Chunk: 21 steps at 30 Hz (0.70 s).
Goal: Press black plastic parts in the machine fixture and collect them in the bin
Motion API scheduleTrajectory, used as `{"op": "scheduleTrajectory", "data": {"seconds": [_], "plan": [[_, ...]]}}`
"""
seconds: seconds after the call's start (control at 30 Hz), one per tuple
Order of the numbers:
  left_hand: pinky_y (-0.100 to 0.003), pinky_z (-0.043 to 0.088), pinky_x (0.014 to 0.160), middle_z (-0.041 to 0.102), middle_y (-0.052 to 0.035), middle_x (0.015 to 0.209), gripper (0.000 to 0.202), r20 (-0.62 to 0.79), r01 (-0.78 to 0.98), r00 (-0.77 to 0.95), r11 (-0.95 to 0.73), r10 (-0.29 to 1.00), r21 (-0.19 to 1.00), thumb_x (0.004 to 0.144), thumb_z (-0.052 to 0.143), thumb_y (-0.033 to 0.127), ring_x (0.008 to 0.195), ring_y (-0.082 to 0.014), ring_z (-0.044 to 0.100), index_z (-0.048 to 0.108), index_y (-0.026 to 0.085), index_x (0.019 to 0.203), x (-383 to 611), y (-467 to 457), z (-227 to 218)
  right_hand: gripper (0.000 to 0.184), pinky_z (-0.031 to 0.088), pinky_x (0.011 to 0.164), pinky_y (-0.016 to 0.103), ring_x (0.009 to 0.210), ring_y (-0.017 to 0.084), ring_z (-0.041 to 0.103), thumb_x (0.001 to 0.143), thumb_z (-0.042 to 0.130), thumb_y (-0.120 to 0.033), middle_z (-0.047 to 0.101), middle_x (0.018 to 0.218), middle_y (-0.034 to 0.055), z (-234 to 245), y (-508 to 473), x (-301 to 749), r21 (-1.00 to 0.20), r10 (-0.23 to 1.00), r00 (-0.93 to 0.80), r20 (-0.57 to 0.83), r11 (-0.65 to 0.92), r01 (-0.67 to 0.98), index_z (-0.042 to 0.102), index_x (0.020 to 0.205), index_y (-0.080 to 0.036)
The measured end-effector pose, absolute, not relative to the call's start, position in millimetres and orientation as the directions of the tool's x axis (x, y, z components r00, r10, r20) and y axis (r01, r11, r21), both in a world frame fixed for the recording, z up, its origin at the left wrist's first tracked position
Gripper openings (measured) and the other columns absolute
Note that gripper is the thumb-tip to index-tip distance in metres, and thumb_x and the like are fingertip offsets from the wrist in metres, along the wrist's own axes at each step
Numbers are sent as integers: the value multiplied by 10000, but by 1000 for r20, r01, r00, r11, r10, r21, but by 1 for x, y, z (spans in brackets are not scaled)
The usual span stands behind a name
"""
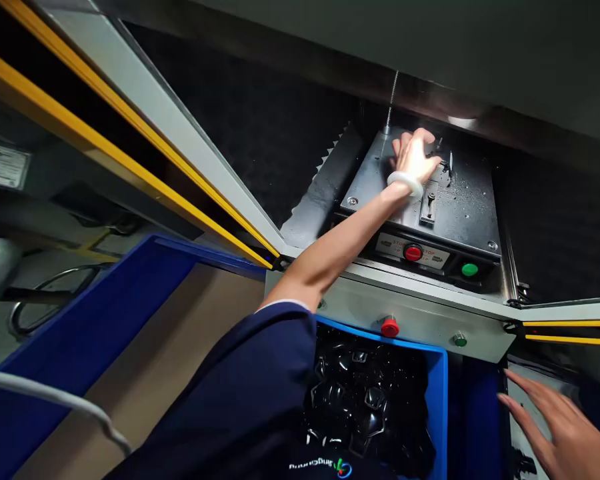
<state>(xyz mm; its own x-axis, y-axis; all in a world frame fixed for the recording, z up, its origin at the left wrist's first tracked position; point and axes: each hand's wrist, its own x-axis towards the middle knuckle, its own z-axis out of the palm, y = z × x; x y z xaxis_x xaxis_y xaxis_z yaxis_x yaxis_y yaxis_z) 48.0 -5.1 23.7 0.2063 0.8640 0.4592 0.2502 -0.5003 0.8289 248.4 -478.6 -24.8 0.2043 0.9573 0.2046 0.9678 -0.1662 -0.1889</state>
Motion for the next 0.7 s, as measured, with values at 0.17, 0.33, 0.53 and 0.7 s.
{"op": "scheduleTrajectory", "data": {"seconds": [0.17, 0.33, 0.53, 0.7], "plan": [[-333, 521, 832, 718, -66, 1070, 113, 549, 238, 130, -564, 825, 791, 1002, 655, 124, 915, -171, 641, 750, 181, 1024, -59, -152, -20, 544, 624, 895, 445, 1137, 298, 745, 1061, 436, -639, 761, 1303, 88, -76, -429, 229, -230, 981, 146, 126, -114, 966, 711, 1343, -263], [-307, 492, 739, 748, -52, 948, 133, 439, 301, 124, -455, 890, 838, 995, 674, 216, 798, -168, 642, 807, 218, 994, -118, -208, -48, 533, 604, 867, 427, 959, 269, 764, 1055, 440, -638, 779, 1147, 110, -108, -407, 245, -415, 977, 211, 34, -178, 892, 743, 1134, -207], [-377, 499, 1008, 774, -96, 1110, 346, 584, 300, 327, -668, 743, 681, 956, 568, -16, 1073, -230, 645, 820, 163, 1112, -36, -93, -4, 463, 592, 760, 397, 855, 251, 745, 998, 528, -634, 778, 1026, 103, -109, -401, 254, -505, 976, 215, 12, -180, 844, 744, 1003, -225], [-404, 405, 1183, 638, -41, 1535, 732, 479, 412, 453, -653, 752, 635, 868, 454, -181, 1427, -217, 500, 673, 188, 1462, 46, -17, 20, 452, 582, 830, 417, 906, 254, 733, 1037, 486, -607, 757, 1044, 101, -110, -403, 248, -483, 972, 232, 21, -194, 854, 724, 1023, -223]]}}
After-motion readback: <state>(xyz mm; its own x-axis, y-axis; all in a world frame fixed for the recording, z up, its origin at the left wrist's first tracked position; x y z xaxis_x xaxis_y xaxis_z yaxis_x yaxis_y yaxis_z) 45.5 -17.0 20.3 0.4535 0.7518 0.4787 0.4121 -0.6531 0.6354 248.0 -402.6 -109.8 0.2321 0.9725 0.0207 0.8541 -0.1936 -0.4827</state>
